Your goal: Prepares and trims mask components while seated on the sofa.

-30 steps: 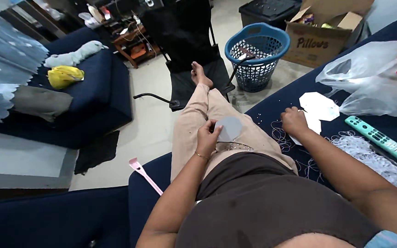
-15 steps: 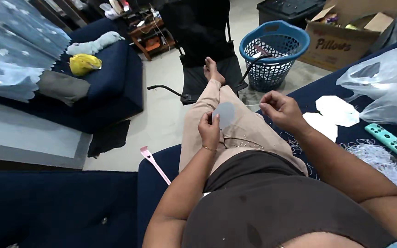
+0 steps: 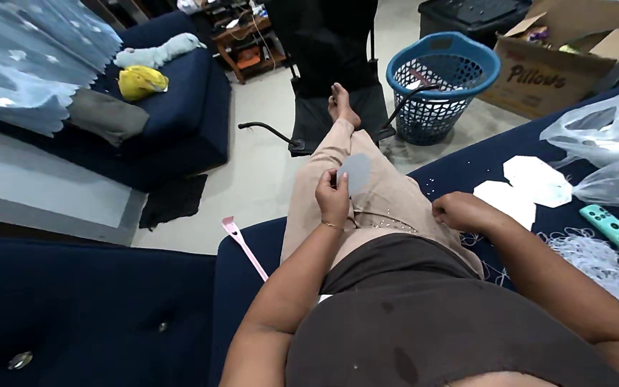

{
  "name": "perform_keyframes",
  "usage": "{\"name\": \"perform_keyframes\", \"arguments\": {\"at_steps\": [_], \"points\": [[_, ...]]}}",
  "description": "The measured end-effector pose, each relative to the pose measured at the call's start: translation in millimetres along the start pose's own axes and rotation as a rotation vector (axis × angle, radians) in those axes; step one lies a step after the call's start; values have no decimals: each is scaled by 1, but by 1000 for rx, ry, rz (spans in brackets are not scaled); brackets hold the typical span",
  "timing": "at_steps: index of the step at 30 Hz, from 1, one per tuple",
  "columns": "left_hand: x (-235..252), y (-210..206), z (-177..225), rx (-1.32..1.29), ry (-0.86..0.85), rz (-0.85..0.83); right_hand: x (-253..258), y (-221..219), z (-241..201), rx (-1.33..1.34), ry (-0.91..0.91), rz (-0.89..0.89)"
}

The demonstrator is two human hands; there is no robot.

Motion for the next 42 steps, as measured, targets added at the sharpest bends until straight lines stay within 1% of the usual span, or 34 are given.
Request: {"name": "perform_keyframes", "arguments": {"at_steps": [2,4,6,8,11,14,16,20,23,26,29,33,35,38,42], "points": [[0,0,-1,-2,8,-5,6,10,-3,75,-6,110],[1,-1,-4,-16,27,-10,16,20,-9,205,29,234],[1,-2,-5,-25,36,-17,31,27,-14,329,55,358],[1,-4,-2,-8,25,-32,49,30,-18,382,62,446],[-1,-9,1,28,20,-80,67,27,-27,379,49,472],[2,-16,0,50,68,-130,76,26,-33,334,36,486],[3,-21,0,59,94,-180,79,24,-36,300,26,456],[2,-28,5,25,72,-238,81,21,-41,251,25,407],[2,-29,3,29,81,-252,78,27,-39,290,46,405],[3,-29,3,36,78,-249,77,31,-36,308,11,348],[2,-30,4,32,74,-253,81,28,-40,258,-38,297],[1,-31,5,38,66,-272,82,20,-49,150,-55,264],[0,-33,5,37,61,-294,79,19,-45,198,-20,313],[-3,-38,6,47,77,-349,62,34,-37,353,52,486],[-9,-45,1,44,88,-397,29,52,-51,454,206,685]]}}
Point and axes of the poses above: each hand's wrist, its own x-axis towards the middle knuckle, its own y-axis out of the back of the hand, z = x × y, the point moved 9 cm from there along x, towards the middle knuckle, and after that the axes turned 5 degrees about -x, right-handed, at the moved point
